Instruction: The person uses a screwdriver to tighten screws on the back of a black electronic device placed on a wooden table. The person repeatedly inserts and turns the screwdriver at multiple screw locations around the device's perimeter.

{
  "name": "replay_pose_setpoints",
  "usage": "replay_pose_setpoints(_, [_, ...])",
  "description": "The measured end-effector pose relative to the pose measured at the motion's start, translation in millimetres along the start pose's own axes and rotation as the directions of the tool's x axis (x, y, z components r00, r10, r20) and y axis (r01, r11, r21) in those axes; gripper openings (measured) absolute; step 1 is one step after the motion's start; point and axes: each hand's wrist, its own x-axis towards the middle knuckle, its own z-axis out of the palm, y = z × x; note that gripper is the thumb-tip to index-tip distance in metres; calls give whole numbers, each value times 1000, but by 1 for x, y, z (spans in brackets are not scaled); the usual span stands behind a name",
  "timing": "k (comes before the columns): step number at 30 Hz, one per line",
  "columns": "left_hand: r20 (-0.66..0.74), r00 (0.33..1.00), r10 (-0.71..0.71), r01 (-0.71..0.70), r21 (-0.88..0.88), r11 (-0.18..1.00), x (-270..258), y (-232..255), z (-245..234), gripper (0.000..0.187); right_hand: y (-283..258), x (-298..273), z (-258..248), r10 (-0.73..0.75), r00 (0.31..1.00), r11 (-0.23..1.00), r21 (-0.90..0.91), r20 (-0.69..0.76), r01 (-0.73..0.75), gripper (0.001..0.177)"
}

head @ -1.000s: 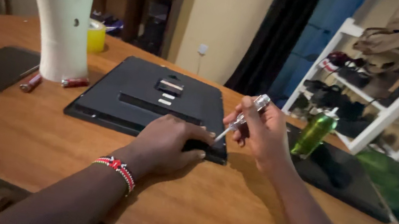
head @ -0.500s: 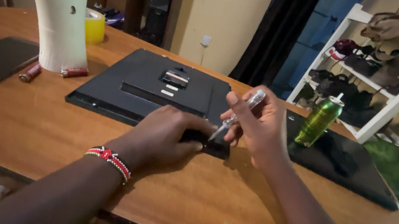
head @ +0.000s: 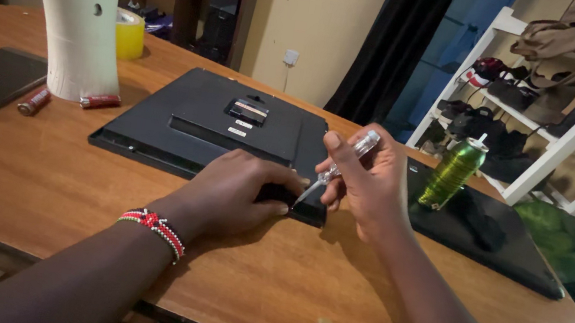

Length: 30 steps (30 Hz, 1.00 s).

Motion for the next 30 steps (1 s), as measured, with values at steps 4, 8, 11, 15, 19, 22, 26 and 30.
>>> replay_pose_setpoints(4, [6, 1000, -12, 12, 19, 1000, 1, 2, -1, 26, -6, 2, 6, -20, 1000, 999, -47, 18, 21, 34])
replay_pose_setpoints(8, [-28, 998, -55, 55, 11, 998, -2, 4, 1, 22, -14, 4, 15, -3, 1000, 987, -161, 22, 7, 38])
replay_pose_setpoints(11, [-54, 998, -41, 42, 9, 999, -3, 6, 1, 21, -20, 5, 18, 47, 998, 978, -205, 44, -37, 38])
replay_pose_setpoints(15, [-56, 998, -13, 14, 4, 1000, 0, 7, 0, 23, -25, 4, 19, 56, 994, 956, -291, 96, -26, 37])
replay_pose_setpoints(19, [9, 996, -84, 84, -239, 967, 4, 9, 1, 20, -23, 4, 19, 51, 988, 980, -196, 143, -23, 37])
replay_pose_setpoints(22, [-28, 1000, -5, -5, -336, 942, 7, 9, 4, 19, -16, 7, 19, 44, 992, 973, -229, 116, -17, 38])
replay_pose_setpoints(26, [29, 966, -256, 234, -514, 825, 12, 8, 9, 15, -8, 8, 17, 29, 996, 982, -187, 88, -12, 38])
replay_pose_setpoints(30, [19, 945, -326, 301, -439, 846, 11, 8, 12, 16, -18, 8, -3, 20, 980, 985, -174, 200, 16, 38])
